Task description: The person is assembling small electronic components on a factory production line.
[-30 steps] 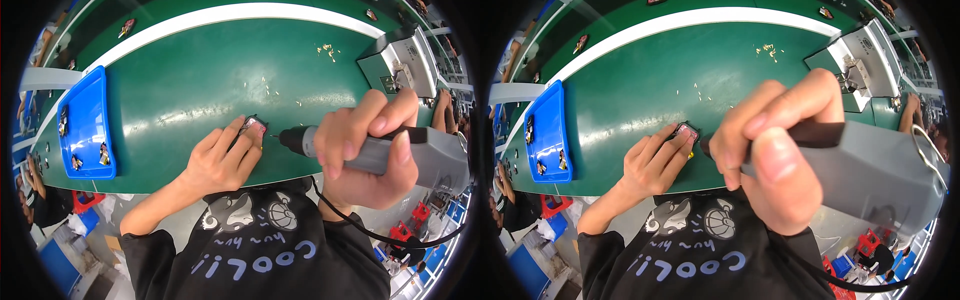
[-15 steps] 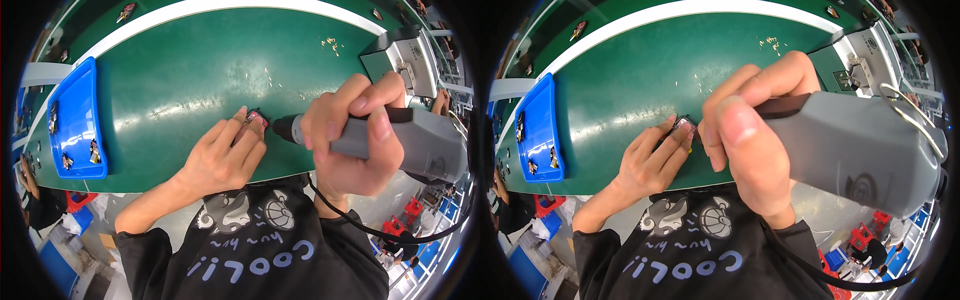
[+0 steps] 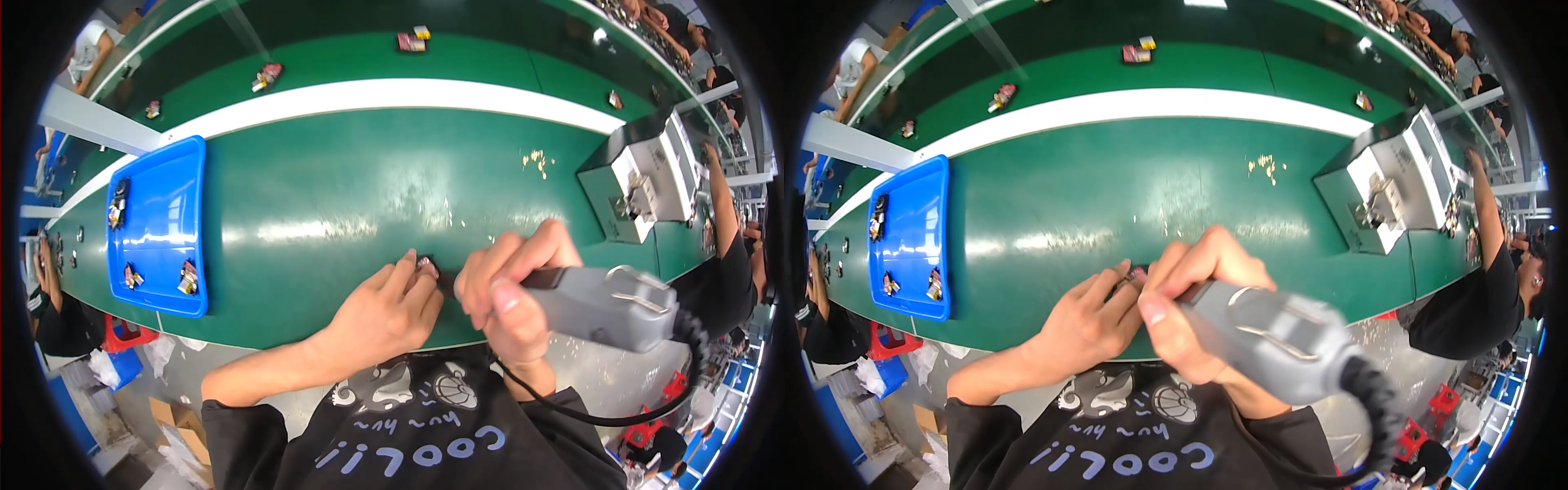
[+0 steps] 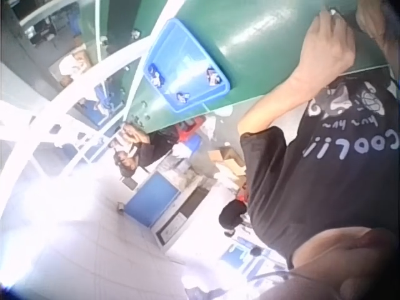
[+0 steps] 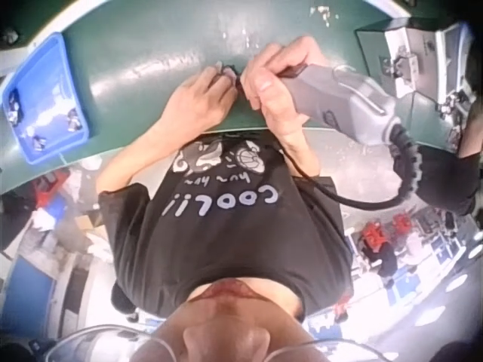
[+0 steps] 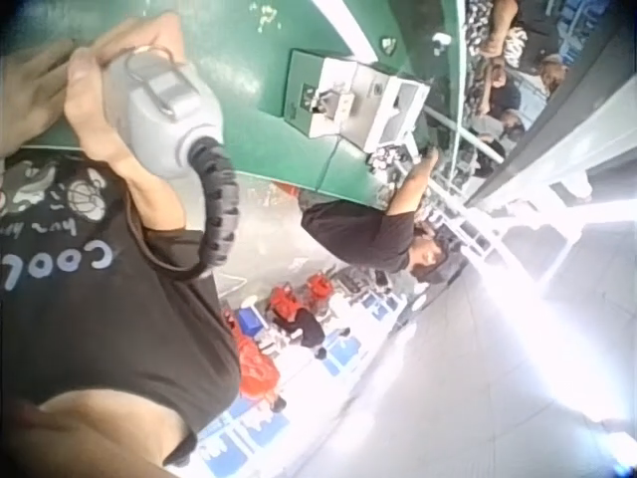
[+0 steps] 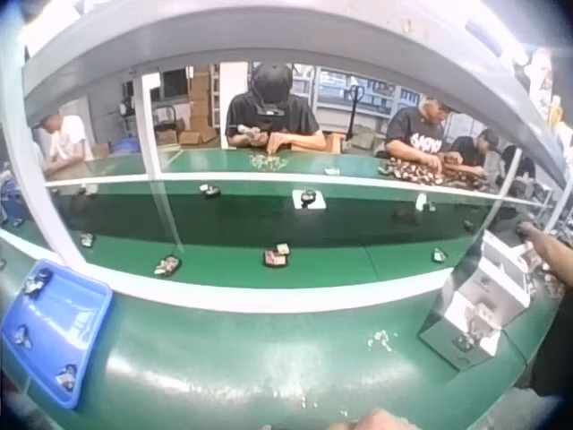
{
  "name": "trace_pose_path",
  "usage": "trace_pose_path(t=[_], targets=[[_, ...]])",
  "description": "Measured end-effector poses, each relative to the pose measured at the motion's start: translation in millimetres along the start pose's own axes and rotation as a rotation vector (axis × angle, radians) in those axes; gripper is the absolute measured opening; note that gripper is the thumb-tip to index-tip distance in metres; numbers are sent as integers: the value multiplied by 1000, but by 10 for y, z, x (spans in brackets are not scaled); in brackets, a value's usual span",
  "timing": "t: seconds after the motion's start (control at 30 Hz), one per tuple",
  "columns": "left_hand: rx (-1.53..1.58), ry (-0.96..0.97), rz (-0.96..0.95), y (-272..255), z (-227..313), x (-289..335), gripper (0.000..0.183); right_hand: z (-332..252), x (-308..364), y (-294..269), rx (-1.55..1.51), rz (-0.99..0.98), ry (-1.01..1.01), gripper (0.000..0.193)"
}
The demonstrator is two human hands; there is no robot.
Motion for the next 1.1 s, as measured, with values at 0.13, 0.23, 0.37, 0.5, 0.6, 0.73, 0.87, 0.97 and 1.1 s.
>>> trace_pose_path(t=[0.13,0.23,0.37,0.5,0.6,0.73,0.87,0.97,1.1], targets=[[-29,38,-25,-39,-6,23,15,-71,123,-80,-123,-8,2,23],[132,-5,-117,-119,-196,-77,15,-267,139,-404,-253,10,-186,23],[104,119,52,-247,-641,-968,19,-755,2,-1033,-140,218,-467,19],[270,82,284,-231,-1403,-1871,23,-965,-218,-1630,-67,302,-570,12],[-312,-287,405,-117,-1839,-1970,53,-1077,-294,-2037,11,403,-616,13],[-337,-603,248,208,-2384,-1916,42,-1077,-416,-2303,75,549,-586,12],[-231,-531,288,251,-2447,-2021,34,-939,-549,-2337,77,592,-509,12],[-26,-502,310,255,-2415,-1945,32,-851,-605,-2318,110,596,-432,14],[76,-447,335,162,-2415,-1827,31,-827,-631,-2294,226,618,-335,17]])
Point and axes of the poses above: each hand's wrist, its own x-axis away from the middle knuckle, its own y-axis out of the palm, z = x × y, the point moved 7 cm from there along -x, towards the middle knuckle, and after that the axes turned 12 degrees about x, right-handed, at the moved point
